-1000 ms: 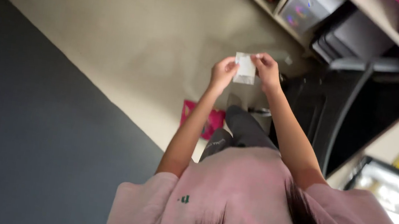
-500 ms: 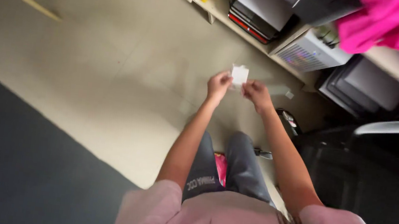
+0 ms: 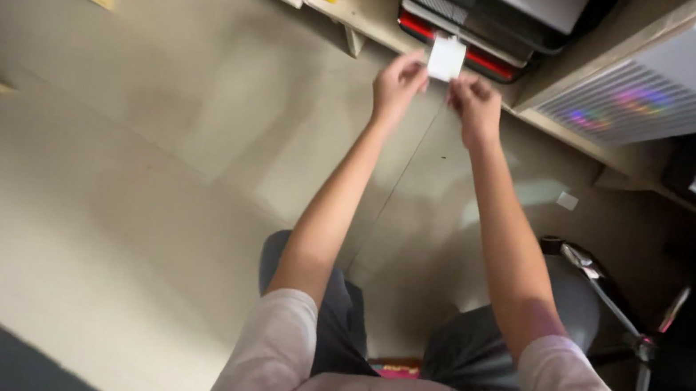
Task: The person opens a cardboard box and several plastic packages by hand and using scissors and a utility knife, then takes out items including clear plastic bags and a duster.
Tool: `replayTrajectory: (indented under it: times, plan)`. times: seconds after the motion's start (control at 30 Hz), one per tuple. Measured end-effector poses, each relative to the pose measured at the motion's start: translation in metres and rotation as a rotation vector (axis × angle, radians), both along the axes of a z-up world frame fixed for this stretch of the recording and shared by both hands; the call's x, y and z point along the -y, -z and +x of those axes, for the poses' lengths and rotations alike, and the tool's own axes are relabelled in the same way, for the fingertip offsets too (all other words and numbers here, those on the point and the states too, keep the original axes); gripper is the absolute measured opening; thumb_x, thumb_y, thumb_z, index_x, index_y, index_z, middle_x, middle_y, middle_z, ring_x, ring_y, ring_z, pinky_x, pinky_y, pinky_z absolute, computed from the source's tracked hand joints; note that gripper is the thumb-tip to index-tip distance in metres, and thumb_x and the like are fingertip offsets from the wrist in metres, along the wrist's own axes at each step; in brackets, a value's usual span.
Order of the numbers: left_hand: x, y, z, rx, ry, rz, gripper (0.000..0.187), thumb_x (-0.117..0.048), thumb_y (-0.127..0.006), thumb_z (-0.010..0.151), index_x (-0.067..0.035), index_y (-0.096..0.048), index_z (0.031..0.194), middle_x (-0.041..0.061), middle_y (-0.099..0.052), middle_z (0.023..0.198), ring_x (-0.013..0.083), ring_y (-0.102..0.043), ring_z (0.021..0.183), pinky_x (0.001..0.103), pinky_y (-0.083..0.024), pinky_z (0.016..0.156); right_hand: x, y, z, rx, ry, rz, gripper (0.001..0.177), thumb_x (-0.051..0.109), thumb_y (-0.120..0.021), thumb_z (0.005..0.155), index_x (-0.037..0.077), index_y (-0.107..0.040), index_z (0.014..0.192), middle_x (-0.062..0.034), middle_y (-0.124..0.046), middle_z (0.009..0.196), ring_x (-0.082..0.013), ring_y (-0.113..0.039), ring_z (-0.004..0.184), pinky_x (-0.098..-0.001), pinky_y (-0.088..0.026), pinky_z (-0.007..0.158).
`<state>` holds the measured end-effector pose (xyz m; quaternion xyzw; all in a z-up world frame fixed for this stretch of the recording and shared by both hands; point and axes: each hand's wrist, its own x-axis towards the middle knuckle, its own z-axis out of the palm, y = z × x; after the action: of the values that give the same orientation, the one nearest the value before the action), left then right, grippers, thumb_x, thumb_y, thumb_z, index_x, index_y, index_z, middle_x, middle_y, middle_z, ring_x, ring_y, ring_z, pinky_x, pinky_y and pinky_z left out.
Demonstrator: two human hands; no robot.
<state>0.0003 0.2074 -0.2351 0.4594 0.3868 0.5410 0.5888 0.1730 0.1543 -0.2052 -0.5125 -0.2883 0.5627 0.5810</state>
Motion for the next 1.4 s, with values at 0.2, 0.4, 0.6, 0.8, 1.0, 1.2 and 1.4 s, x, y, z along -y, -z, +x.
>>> replayTrajectory:
  times: [0.2, 0.4, 0.6, 0.8, 1.0, 1.2, 1.4]
  plan:
    - [-0.055, 0.013, 0.03, -0.112, -0.027, 0.13, 0.04, -0.004, -0.073, 0.095, 0.001, -0.063, 0.133, 0.009, -0.077, 0.092, 0.0119, -0.071, 0.076, 0.027, -0.059, 0.071, -0.048, 0.001, 0.019, -0.042, 0.156, 0.124, 0.014, 0.007, -0.072, 0.099, -0.001, -0.067, 0.109, -0.005, -0.074, 0.088, -0.012, -0.066, 0.07, -0.0263, -0.056, 0.064]
    - [-0.085, 0.013, 0.052, -0.106, -0.127, 0.252, 0.016, -0.008, -0.078, 0.093, 0.004, -0.072, 0.103, 0.007, -0.078, 0.087, 0.0123, -0.074, 0.075, 0.028, -0.06, 0.069, -0.07, 0.05, 0.033, -0.015, 0.273, 0.263, 0.014, 0.0, -0.076, 0.094, -0.005, -0.068, 0.104, -0.0092, -0.077, 0.094, -0.0163, -0.077, 0.082, -0.0274, -0.063, 0.077]
    - [-0.072, 0.002, 0.056, -0.122, -0.253, 0.262, 0.021, -0.009, -0.08, 0.09, 0.004, -0.073, 0.106, 0.008, -0.08, 0.096, 0.0156, -0.076, 0.09, 0.029, -0.06, 0.081, -0.07, 0.024, 0.009, 0.035, 0.457, 0.227, 0.009, 0.001, -0.074, 0.094, -0.007, -0.071, 0.099, -0.0106, -0.079, 0.095, -0.0148, -0.076, 0.088, -0.0271, -0.062, 0.081]
    - [-0.065, 0.011, 0.06, -0.086, -0.278, 0.192, 0.027, -0.008, -0.078, 0.093, 0.005, -0.071, 0.116, 0.011, -0.077, 0.106, 0.0158, -0.073, 0.097, 0.03, -0.059, 0.087, -0.056, 0.023, -0.01, 0.182, 0.45, 0.335, 0.015, 0.0, -0.07, 0.099, -0.005, -0.071, 0.113, -0.0072, -0.077, 0.109, -0.0107, -0.069, 0.1, -0.025, -0.055, 0.092]
    - [-0.057, 0.033, 0.058, 0.026, -0.169, 0.243, 0.029, -0.003, -0.072, 0.097, 0.005, -0.065, 0.124, 0.01, -0.074, 0.119, 0.0157, -0.071, 0.109, 0.029, -0.057, 0.098, -0.042, 0.025, -0.011, 0.251, 0.4, 0.443, 0.023, -0.004, -0.065, 0.103, -0.005, -0.066, 0.126, -0.0118, -0.071, 0.126, -0.0167, -0.067, 0.119, -0.029, -0.052, 0.106]
    - [0.01, -0.014, 0.047, -0.005, -0.095, 0.13, 0.027, -0.004, -0.071, 0.098, 0.004, -0.067, 0.124, 0.012, -0.074, 0.121, 0.0179, -0.072, 0.111, 0.031, -0.059, 0.098, 0.003, 0.006, -0.032, 0.114, 0.33, 0.266, 0.035, -0.004, -0.061, 0.103, -0.002, -0.061, 0.138, -0.0133, -0.067, 0.137, -0.0211, -0.064, 0.128, -0.0315, -0.051, 0.11]
    - [0.084, -0.118, 0.033, -0.328, -0.016, 0.033, 0.027, -0.004, -0.068, 0.098, -0.002, -0.069, 0.125, 0.011, -0.077, 0.116, 0.0169, -0.075, 0.106, 0.031, -0.061, 0.089, 0.071, -0.096, -0.047, 0.333, 0.2, 0.189, 0.041, -0.005, -0.059, 0.102, -0.002, -0.057, 0.143, -0.0142, -0.065, 0.141, -0.0213, -0.063, 0.131, -0.0325, -0.053, 0.11]
